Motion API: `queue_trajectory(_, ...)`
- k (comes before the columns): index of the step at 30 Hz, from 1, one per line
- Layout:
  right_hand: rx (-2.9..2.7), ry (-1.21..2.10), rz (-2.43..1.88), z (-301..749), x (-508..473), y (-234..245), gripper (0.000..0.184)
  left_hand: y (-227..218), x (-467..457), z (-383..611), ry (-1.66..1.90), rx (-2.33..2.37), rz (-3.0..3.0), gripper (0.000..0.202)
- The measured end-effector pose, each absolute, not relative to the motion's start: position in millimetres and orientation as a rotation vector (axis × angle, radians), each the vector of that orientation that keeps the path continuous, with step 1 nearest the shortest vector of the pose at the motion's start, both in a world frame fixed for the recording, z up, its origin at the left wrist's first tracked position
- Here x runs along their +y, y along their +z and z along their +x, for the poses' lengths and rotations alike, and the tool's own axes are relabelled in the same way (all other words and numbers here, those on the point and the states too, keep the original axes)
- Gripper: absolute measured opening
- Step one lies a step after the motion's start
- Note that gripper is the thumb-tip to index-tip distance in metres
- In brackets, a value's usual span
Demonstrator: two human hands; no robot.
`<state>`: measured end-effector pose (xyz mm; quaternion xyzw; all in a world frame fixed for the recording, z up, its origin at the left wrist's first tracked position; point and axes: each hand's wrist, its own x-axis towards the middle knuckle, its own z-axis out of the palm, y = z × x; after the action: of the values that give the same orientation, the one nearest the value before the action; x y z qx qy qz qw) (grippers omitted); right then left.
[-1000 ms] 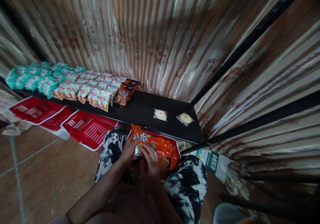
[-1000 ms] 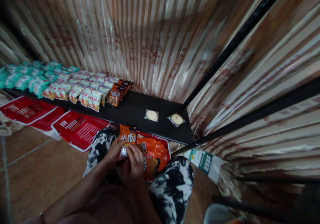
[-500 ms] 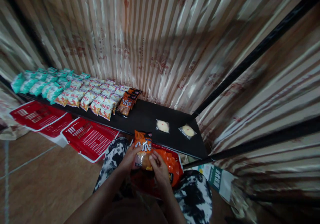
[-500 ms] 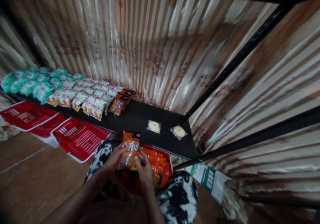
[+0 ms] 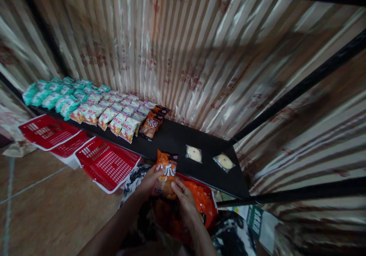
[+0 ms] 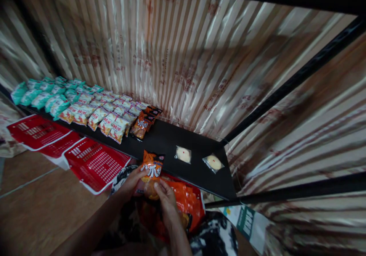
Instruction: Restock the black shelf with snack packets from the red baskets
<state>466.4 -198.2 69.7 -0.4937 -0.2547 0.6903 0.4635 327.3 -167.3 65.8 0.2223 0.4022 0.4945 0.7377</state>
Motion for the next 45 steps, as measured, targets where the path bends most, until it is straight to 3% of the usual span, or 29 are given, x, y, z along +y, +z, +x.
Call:
queue_trajectory(15, -0.751, 1.624, -1.23, 437.7, -161.9, 66.1, 0.044, 71.6, -143.0, 301.8, 1.179, 1.102, 0.542, 0.058)
queue_trajectory(29, -0.74, 1.434, -1.222, 412.5, -117.8, 64.7, 0.043, 41.9, -127.4, 297.1, 1.439, 1.402, 0.893, 0.035)
queue_trajectory(34, -0.778, 1.348, -1.245, 401.9, -102.0, 53.2, 0.043, 42.6, -129.2, 294.7, 1.444, 1.699, 1.172, 0.04)
queue_trajectory(45, -0.931, 1.247, -1.276, 378.6, -71.3, 39.2, 0.039, 19.4, -127.1, 307.1, 1.455, 1.765, 1.413, 0.052)
